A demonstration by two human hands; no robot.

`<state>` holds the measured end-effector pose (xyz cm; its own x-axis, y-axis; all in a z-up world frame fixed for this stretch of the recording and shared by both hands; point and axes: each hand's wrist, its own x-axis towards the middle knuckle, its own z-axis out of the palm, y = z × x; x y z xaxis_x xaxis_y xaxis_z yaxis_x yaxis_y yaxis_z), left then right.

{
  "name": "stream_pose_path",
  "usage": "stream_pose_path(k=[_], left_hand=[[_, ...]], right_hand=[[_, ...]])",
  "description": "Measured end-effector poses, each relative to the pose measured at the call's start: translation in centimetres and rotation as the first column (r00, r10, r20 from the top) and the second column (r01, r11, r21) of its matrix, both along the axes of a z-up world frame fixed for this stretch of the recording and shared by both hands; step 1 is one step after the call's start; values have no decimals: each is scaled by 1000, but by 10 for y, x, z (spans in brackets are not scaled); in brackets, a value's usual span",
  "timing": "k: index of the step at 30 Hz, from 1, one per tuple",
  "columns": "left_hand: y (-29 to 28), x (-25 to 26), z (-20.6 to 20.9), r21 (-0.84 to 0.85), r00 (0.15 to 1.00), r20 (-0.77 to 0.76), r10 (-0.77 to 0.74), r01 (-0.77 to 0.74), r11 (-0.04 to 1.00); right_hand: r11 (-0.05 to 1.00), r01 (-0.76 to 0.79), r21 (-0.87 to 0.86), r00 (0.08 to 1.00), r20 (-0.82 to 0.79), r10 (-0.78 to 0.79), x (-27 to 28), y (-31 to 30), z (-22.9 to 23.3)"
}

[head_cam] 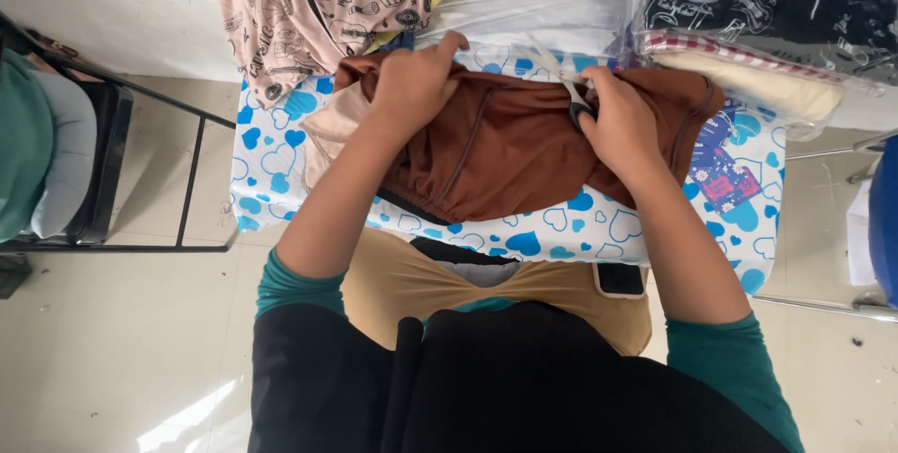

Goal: Trimming loose threads from a brown garment using scissors on a work table.

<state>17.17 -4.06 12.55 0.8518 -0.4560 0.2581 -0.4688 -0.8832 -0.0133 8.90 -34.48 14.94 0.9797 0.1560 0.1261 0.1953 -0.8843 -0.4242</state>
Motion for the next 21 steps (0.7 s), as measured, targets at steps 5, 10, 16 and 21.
stream_pose_path(k=[5,10,16,21], left_hand=[[21,-2,74,-116,975,222,-10,36,993],[25,-67,154,-301,793,608,-45,283,911],[26,-115,60,-304,894,392,-217,349,886],[22,-143,-5,-484,968,164,-191,248,839]], right_hand=[[964,20,265,969,234,-84,7,-14,33],[754,-310,579,863,505,-32,-40,0,98],[867,-153,474,966,255,32,-71,-7,78],[832,37,553,996,50,-77,-71,-18,33]])
